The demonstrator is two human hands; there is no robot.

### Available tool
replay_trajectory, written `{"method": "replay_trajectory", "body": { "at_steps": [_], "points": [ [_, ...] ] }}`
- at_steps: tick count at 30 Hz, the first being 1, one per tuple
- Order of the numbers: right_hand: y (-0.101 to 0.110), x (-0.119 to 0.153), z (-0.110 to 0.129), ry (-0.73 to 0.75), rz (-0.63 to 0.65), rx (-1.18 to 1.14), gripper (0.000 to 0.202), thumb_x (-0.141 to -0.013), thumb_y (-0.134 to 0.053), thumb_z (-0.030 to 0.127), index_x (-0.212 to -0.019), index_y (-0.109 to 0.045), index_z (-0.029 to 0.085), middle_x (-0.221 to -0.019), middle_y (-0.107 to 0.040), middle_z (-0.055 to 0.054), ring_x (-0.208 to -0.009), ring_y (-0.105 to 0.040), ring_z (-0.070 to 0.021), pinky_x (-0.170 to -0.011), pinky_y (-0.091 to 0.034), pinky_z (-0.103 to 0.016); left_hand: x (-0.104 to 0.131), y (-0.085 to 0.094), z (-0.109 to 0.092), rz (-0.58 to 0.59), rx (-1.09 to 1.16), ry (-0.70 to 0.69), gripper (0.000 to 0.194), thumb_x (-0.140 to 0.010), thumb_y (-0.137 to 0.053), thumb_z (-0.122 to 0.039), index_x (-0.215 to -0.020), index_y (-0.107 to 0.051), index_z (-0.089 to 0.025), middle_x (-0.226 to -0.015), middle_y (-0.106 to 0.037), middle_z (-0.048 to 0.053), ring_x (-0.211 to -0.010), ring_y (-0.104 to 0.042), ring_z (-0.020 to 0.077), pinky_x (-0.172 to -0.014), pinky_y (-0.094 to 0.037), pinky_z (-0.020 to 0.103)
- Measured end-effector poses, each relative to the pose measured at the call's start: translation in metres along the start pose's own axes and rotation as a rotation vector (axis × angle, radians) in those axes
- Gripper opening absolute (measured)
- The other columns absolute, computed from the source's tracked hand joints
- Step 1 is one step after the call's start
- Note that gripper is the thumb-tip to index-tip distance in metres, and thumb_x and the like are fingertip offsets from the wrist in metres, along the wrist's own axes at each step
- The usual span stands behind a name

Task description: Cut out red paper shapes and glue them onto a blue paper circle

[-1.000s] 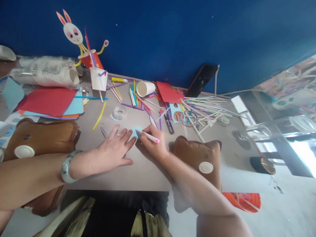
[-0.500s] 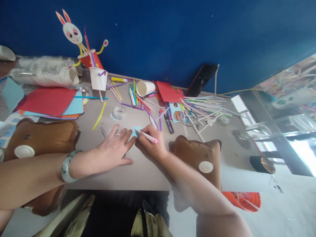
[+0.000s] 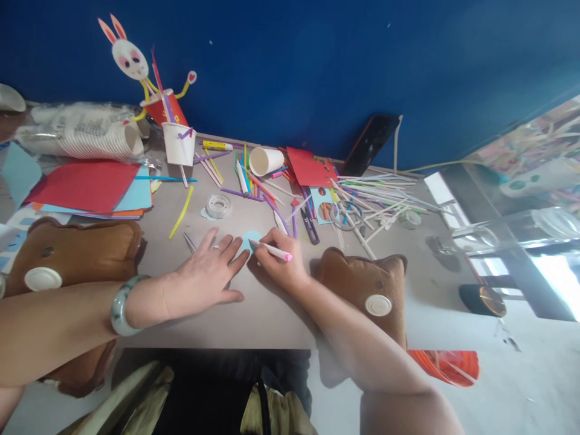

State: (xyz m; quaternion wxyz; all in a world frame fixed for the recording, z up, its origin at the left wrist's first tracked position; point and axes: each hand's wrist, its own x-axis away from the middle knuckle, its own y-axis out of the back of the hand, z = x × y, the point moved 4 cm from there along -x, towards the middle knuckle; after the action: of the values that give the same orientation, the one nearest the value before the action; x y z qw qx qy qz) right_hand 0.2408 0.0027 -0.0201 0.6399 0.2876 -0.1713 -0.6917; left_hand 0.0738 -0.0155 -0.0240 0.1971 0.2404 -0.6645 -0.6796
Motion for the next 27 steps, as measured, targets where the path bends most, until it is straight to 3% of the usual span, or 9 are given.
{"method": "replay_trajectory", "body": {
  "at_steps": [16,27],
  "points": [
    [-0.0024,0.0009,-0.0062,0.043,0.023,-0.005,0.007,-0.081,-0.061,0.025,-0.076,-0.062,0.020,-0.066,-0.064,0.001,-0.059,-0.057,-0.0128,-0.058,-0.044,-0.025,-0.0005,0.0065,-0.0006,0.019,-0.006,0.006,0.080,-0.083,-0.060,-0.067,-0.135,-0.053,-0.006,-0.131,-0.056,0.023,-0.125,-0.047,0.0372,-0.116,-0.017,0.059],
    [-0.0021,0.0021,-0.0036,0.021,0.079,-0.014,0.005,-0.076,-0.057,0.021,-0.072,-0.060,0.020,-0.061,-0.063,0.002,-0.054,-0.054,-0.0120,-0.054,-0.042,-0.024,0.0018,0.0000,0.0004,0.000,0.015,-0.004,0.083,-0.086,-0.054,-0.069,-0.139,-0.050,-0.005,-0.136,-0.053,0.025,-0.130,-0.045,0.0386,-0.117,-0.014,0.060]
  ]
}}
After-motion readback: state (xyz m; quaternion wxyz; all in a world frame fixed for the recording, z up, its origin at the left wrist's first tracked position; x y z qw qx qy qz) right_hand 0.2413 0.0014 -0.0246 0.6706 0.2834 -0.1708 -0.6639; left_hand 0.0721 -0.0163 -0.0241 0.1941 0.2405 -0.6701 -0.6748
